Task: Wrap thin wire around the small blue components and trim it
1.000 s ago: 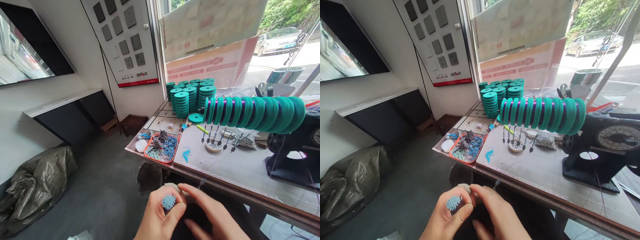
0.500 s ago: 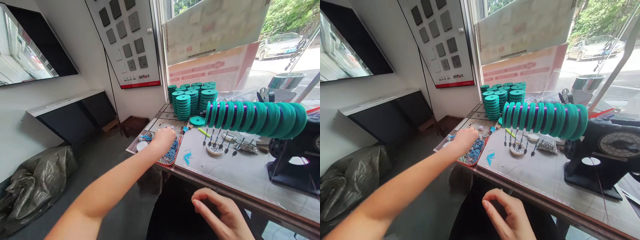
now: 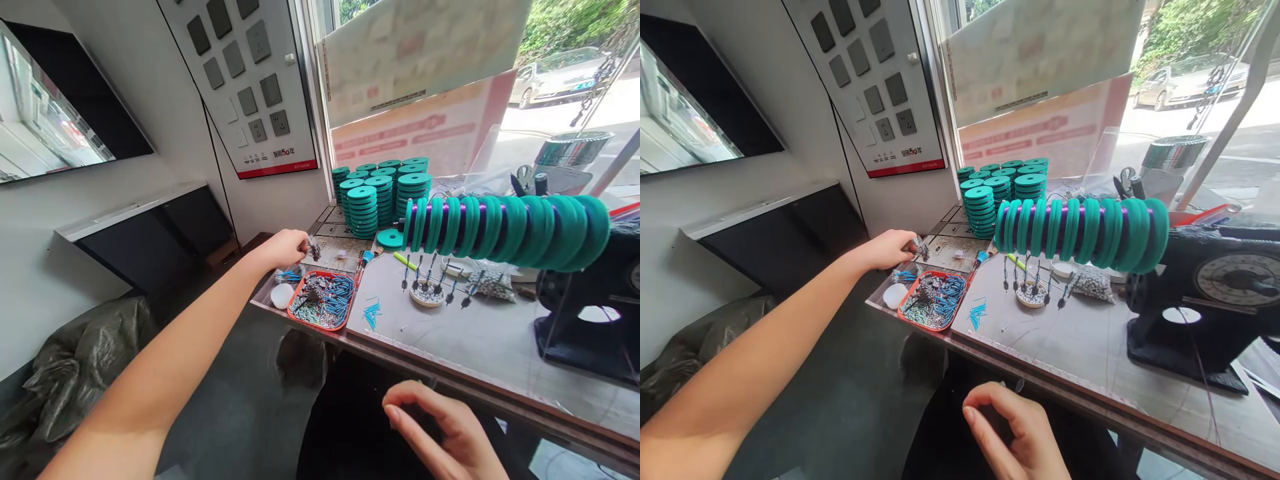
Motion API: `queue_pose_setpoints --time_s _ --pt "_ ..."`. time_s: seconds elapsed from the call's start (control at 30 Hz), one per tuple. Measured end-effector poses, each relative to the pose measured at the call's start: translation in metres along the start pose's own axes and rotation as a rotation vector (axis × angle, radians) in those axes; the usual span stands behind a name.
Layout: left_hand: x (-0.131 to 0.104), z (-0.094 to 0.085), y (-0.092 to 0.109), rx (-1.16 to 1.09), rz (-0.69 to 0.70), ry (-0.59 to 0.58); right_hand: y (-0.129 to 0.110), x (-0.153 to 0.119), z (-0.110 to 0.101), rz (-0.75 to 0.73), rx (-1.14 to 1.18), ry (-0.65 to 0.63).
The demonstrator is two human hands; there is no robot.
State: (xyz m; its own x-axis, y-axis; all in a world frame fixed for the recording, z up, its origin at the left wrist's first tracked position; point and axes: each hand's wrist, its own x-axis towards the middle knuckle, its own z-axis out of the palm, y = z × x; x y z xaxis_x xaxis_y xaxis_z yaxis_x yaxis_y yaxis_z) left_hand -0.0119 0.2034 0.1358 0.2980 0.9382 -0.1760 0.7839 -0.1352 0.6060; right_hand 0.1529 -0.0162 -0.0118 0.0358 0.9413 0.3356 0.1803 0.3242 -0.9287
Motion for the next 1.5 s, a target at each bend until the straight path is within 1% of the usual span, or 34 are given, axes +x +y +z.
queue_pose_setpoints --time_s 0.03,0.07,0.1,0.2,0.27,0.33,0.4,0.5,0.6,0.67,0.73,0.9,1.03,1.17,1.3,1.4,1.47,1.5 --pt "-0.012 0.005 -0.004 -0.114 -0.005 -0.010 0.001 -0.001 0.000 0.002 0.006 0.024" --pt "-0.025 0.014 -0.009 -0.236 -0.014 -0.021 0.001 -0.001 -0.001 0.005 0.011 0.053" --pt "-0.040 0.028 -0.015 -0.358 -0.033 -0.042 0.002 -0.002 -0.001 0.008 0.014 0.084" --pt "-0.087 0.084 -0.031 -0.700 -0.123 -0.079 0.004 -0.004 -0.002 0.007 -0.002 0.164" --pt "-0.112 0.121 -0.037 -0.886 -0.188 -0.083 0.006 -0.006 -0.002 -0.014 -0.029 0.184" --pt "-0.129 0.148 -0.040 -1.032 -0.248 -0.072 0.008 -0.009 0.000 -0.051 -0.063 0.180" --pt "-0.139 0.164 -0.040 -1.132 -0.285 -0.049 0.011 -0.012 0.002 -0.095 -0.106 0.166" --pt "-0.147 0.173 -0.040 -1.264 -0.326 0.008 0.016 -0.015 0.005 -0.153 -0.196 0.145" --pt "-0.150 0.177 -0.041 -1.404 -0.378 0.111 0.018 -0.016 0.006 -0.198 -0.262 0.126" --pt "-0.151 0.180 -0.041 -1.456 -0.404 0.166 0.019 -0.014 0.007 -0.217 -0.272 0.115" --pt "-0.151 0.183 -0.042 -1.474 -0.423 0.194 0.019 -0.013 0.007 -0.222 -0.280 0.110" --pt "-0.152 0.189 -0.041 -1.425 -0.410 0.269 0.021 -0.013 0.008 -0.266 -0.345 0.112" --pt "-0.153 0.193 -0.041 -1.338 -0.380 0.343 0.024 -0.014 0.009 -0.370 -0.431 0.105" --pt "-0.154 0.196 -0.040 -1.250 -0.324 0.395 0.021 -0.012 0.008 -0.464 -0.471 0.143" --pt "-0.155 0.199 -0.042 -1.213 -0.320 0.454 0.017 -0.009 0.008 -0.500 -0.505 0.126" --pt "-0.156 0.200 -0.042 -1.212 -0.324 0.510 0.019 -0.011 0.010 -0.497 -0.499 0.139" --pt "-0.156 0.198 -0.042 -1.263 -0.338 0.499 0.021 -0.012 0.012 -0.484 -0.486 0.150" --pt "-0.156 0.197 -0.042 -1.321 -0.363 0.453 0.022 -0.013 0.013 -0.483 -0.485 0.153"
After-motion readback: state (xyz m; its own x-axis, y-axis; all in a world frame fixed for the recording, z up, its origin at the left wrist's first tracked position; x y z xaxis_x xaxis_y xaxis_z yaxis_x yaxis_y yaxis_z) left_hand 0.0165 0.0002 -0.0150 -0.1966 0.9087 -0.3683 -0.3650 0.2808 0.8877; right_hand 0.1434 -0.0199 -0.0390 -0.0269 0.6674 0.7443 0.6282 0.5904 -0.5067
